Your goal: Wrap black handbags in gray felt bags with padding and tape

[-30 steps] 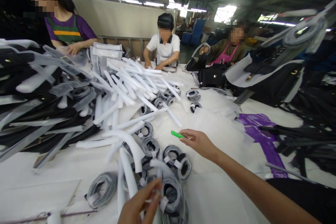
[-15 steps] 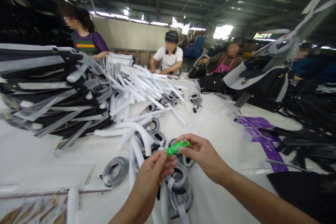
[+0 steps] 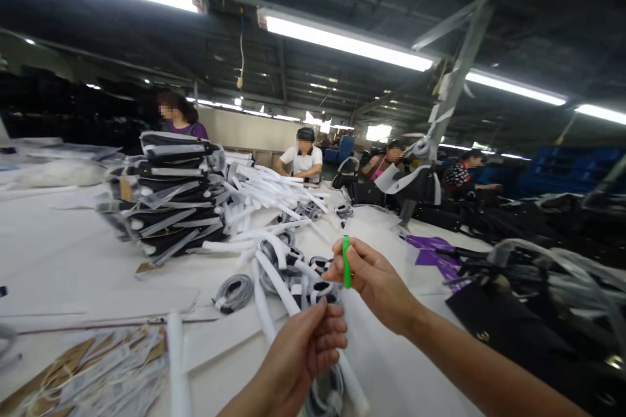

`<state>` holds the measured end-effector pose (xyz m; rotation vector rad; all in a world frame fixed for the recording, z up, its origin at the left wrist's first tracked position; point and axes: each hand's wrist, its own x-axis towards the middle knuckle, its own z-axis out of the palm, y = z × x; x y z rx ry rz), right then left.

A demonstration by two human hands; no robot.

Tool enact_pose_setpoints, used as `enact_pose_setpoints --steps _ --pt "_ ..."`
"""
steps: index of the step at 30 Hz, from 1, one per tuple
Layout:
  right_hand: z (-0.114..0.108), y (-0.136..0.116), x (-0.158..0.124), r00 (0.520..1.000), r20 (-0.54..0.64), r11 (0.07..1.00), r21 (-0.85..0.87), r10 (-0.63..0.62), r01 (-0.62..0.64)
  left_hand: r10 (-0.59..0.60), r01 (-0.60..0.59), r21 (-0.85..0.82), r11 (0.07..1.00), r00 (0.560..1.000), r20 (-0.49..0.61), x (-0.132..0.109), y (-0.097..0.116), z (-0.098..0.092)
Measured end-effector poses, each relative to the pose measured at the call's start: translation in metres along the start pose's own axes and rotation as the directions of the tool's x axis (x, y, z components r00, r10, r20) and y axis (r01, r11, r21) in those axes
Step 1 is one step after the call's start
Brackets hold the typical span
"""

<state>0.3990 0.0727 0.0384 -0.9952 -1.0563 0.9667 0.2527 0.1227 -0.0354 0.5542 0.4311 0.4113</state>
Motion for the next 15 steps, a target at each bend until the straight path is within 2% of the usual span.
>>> enact_pose_setpoints --steps 4,8,11,15 --pt "0.028 -0.018 -0.061 0.995 -0.099 0.976 0.219 0.03 -0.008 0.004 -0.002 0.111 0.994 1.0 -0.013 -0.054 -0.04 -0.016" --pt "0.043 -0.027 -0.112 0.983 -0.173 0.952 0.307 0.056 0.0 0.022 -0.005 0.161 0.987 0.994 -0.103 -0.102 -0.069 -0.032" --pt "0.05 -0.031 -0.141 0.976 -0.206 0.948 0.319 0.066 0.003 0.045 -0.014 0.181 0.983 0.985 -0.166 -0.128 -0.083 -0.039" --pt "0.053 -0.033 -0.167 0.968 -0.23 0.939 0.343 0.1 -0.016 0.071 -0.027 0.205 0.978 0.975 -0.211 -0.147 -0.096 -0.045"
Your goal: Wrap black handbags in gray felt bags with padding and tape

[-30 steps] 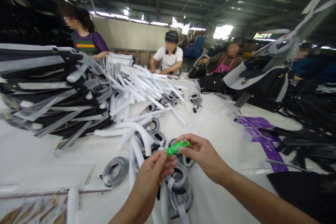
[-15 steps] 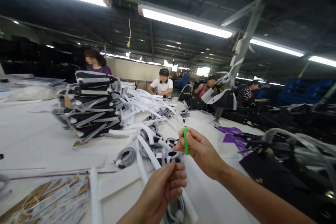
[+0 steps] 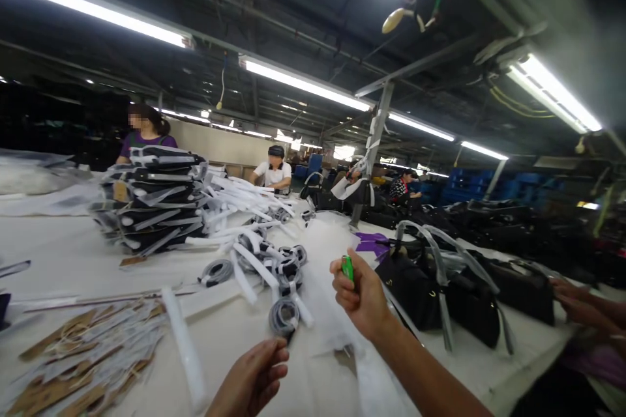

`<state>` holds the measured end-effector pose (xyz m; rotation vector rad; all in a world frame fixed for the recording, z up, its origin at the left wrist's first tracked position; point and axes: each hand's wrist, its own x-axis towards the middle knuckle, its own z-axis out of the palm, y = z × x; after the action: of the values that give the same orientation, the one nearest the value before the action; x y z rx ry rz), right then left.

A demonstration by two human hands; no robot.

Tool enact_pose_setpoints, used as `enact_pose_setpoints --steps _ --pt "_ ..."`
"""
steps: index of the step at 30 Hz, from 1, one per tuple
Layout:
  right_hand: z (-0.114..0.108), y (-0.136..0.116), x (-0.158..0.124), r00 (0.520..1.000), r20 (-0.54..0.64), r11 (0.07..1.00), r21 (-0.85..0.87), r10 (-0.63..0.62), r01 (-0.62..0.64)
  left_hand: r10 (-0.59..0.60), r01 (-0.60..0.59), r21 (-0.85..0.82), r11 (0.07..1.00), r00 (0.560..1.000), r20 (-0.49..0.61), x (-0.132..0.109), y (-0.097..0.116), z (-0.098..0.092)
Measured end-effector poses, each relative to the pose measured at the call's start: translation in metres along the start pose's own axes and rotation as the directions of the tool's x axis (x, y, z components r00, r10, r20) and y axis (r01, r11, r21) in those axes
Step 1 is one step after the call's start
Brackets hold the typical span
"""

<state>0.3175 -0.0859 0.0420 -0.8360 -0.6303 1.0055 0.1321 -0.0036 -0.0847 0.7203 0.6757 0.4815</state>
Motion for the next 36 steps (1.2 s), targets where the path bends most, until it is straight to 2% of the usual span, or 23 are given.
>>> enact_pose_setpoints --steps 4,8,20,24,29,33,36 --pt "-0.001 0.003 -0.014 1.0 0.007 1.0 0.016 -0.019 0.018 0.003 -0.003 0.006 1.0 1.0 0.022 -0.003 -0.006 -0.003" --pt "-0.001 0.009 -0.021 0.999 0.021 0.998 0.026 -0.05 0.049 -0.006 0.006 -0.003 1.0 1.0 0.03 0.005 -0.011 -0.001" --pt "-0.004 0.026 -0.012 0.993 -0.098 0.996 0.055 -0.07 0.076 -0.047 0.047 0.015 0.999 0.998 0.039 0.039 -0.021 0.003" --pt "-0.004 0.024 -0.011 0.998 -0.05 0.995 0.087 -0.048 0.052 -0.061 0.06 0.028 0.998 0.997 0.056 0.051 -0.024 0.007" --pt "-0.008 0.024 -0.01 0.994 0.025 0.985 0.139 -0.104 0.099 -0.109 0.103 0.057 0.993 0.989 0.096 0.074 -0.034 0.009" --pt "-0.013 0.027 -0.009 0.988 -0.033 0.983 0.102 -0.148 0.151 -0.173 0.163 0.101 0.981 0.979 0.109 0.093 -0.042 0.012" --pt "-0.022 0.033 -0.006 0.972 -0.114 0.977 0.017 -0.207 0.21 -0.12 0.097 0.143 0.985 0.979 0.163 0.1 -0.039 0.018"
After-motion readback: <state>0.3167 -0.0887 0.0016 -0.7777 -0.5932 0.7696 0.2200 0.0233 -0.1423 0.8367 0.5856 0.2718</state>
